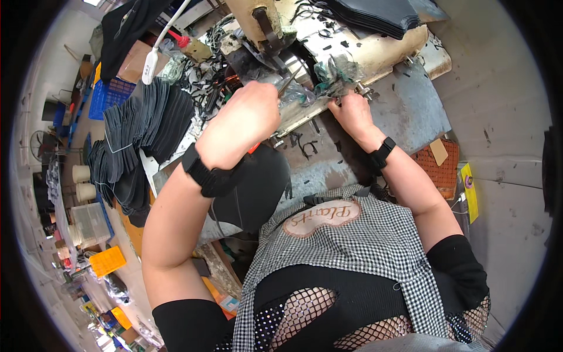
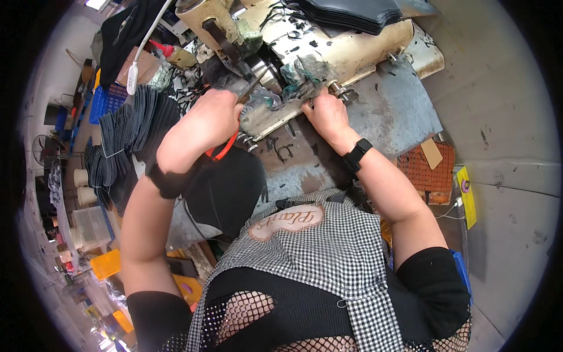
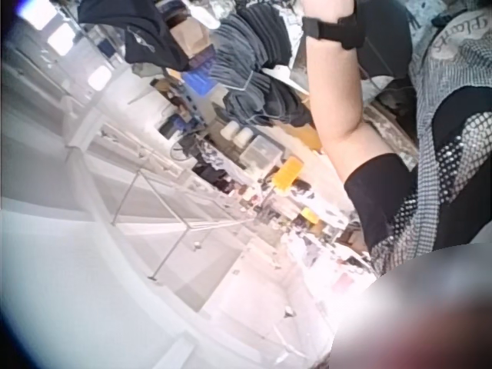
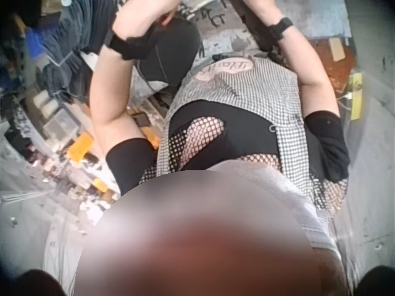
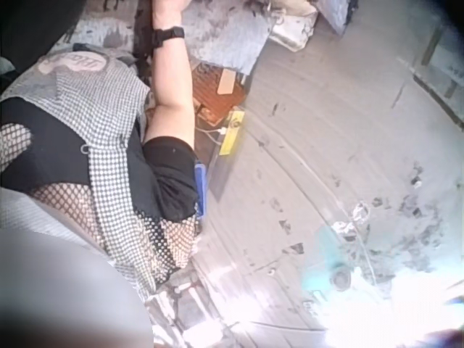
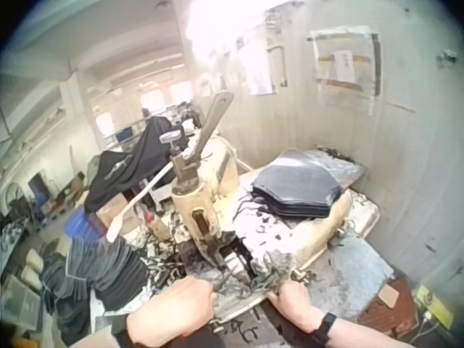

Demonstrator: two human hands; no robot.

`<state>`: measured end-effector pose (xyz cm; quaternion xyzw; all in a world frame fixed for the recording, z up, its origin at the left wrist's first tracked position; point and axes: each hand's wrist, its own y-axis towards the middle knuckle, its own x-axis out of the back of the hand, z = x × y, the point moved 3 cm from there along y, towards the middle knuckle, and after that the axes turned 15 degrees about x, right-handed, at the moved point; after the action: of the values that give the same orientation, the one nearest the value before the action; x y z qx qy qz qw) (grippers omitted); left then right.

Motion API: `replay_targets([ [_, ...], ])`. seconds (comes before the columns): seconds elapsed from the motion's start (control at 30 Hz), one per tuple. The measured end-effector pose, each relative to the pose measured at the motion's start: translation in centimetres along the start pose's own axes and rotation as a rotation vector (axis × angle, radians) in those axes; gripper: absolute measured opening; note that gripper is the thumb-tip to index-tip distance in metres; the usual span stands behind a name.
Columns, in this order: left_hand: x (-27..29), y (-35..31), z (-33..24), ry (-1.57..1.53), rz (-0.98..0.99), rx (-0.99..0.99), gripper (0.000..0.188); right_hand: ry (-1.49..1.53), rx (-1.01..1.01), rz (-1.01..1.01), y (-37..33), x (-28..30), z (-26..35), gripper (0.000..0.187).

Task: The recorder uses a leather skiving machine to thin the edges of shoe components.

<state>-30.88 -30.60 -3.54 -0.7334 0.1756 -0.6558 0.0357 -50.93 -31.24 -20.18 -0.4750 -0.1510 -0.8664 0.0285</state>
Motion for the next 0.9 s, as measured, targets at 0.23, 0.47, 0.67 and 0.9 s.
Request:
replay_targets([
  [0.23, -0.1, 1.2, -1.2, -0.024, 0.079, 0.11, 0.023, 0.001, 0.005, -0.092, -0.1, 0.5, 0.5, 0.027],
  [0.47, -0.5, 1.4, -1.0, -0.051, 0.068, 0.13, 0.023, -0.027, 0.024, 0.013, 0.1, 0.9, 0.6, 0.039],
  [0.67, -0.5, 1.1, -0.9, -0.086, 0.025, 0.1, 0.023, -0.042, 0.043, -0.08, 0.0, 0.6, 0.7, 0.027],
  [0.9, -0.2, 0.8, -0.9, -0.122, 0.028, 0.088, 0.025, -0.071, 0.021, -0.01, 0.0, 0.8, 1.0, 0.036],
])
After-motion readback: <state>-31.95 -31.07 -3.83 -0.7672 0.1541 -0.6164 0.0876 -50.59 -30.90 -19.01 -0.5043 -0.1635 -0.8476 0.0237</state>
